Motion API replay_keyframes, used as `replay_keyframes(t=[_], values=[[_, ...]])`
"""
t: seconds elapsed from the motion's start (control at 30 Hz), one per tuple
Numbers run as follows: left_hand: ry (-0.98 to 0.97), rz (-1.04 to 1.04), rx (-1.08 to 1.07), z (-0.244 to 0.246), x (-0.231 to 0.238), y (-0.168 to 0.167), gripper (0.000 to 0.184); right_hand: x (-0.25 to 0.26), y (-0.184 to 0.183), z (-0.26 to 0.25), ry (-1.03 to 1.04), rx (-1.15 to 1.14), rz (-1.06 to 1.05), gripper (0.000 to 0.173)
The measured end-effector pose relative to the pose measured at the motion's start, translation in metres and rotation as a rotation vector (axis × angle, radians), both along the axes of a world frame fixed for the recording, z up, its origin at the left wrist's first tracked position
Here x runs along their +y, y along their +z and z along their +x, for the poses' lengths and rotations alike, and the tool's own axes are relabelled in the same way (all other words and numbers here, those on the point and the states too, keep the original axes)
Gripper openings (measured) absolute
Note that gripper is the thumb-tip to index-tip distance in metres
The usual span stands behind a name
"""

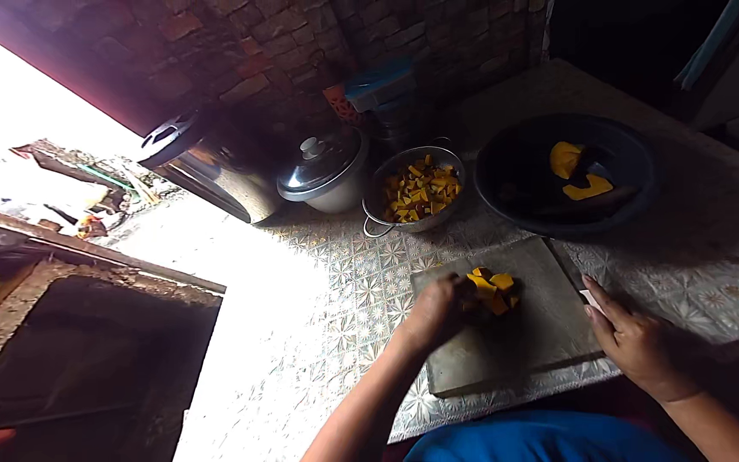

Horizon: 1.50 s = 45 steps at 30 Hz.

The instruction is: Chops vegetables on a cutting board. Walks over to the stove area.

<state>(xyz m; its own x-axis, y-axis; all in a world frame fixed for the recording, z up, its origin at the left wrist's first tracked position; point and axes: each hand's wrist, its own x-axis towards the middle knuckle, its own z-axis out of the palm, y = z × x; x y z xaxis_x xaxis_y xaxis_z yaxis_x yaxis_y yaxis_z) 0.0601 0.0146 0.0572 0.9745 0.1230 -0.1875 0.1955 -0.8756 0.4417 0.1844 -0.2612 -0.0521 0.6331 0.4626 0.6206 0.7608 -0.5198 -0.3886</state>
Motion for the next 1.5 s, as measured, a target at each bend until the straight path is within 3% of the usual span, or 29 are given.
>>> replay_keyframes(t=[0.07, 0.17, 0.37, 0.53, 0.67, 0.73, 0.83, 0.9, 0.97, 1.1, 1.23, 1.4, 1.5], values=[[0.007, 0.006, -0.004, -0.016, -0.016, -0.011, 0.039, 0.0, 0.001, -0.002, -0.004, 0.002, -0.007, 0.049], [0.017, 0.016, -0.12, -0.025, -0.018, -0.02, 0.021, 0.0, 0.004, -0.003, -0.011, -0.004, -0.012, 0.048], [-0.004, 0.058, -0.062, -0.018, -0.002, 0.0, 0.018, 0.0, 0.003, -0.003, 0.004, 0.014, 0.0, 0.047], [0.188, 0.277, -0.417, 0.018, 0.056, 0.059, 0.02, -0.001, 0.001, -0.001, 0.018, 0.025, 0.013, 0.045], [0.32, 0.363, -0.526, 0.04, 0.063, 0.099, 0.042, -0.001, 0.0, 0.0, -0.003, 0.012, 0.007, 0.046], [0.188, 0.318, -0.476, 0.043, 0.042, 0.083, 0.042, -0.001, -0.001, 0.0, -0.005, 0.011, 0.021, 0.046], [-0.212, 0.146, -0.208, 0.044, 0.019, 0.031, 0.039, -0.001, 0.002, -0.002, 0.002, 0.027, 0.02, 0.045], [-0.282, 0.059, -0.038, 0.042, 0.007, 0.012, 0.044, -0.002, 0.003, -0.001, -0.006, 0.02, 0.019, 0.046], [-0.208, 0.062, 0.007, 0.033, -0.002, 0.005, 0.043, -0.002, 0.003, -0.001, -0.01, 0.02, 0.022, 0.047], [-0.047, 0.112, -0.201, 0.005, -0.01, -0.012, 0.029, -0.001, 0.001, -0.002, -0.017, 0.024, 0.025, 0.047], [0.111, 0.017, -0.289, -0.019, -0.009, -0.028, 0.027, -0.001, 0.002, -0.003, -0.011, 0.031, 0.018, 0.046], [0.266, -0.218, -0.159, -0.041, -0.007, -0.021, 0.028, -0.001, 0.002, -0.004, 0.034, 0.041, 0.033, 0.045], [0.239, -0.277, -0.07, -0.053, -0.001, -0.012, 0.028, -0.003, 0.006, -0.006, 0.053, 0.028, 0.043, 0.045]])
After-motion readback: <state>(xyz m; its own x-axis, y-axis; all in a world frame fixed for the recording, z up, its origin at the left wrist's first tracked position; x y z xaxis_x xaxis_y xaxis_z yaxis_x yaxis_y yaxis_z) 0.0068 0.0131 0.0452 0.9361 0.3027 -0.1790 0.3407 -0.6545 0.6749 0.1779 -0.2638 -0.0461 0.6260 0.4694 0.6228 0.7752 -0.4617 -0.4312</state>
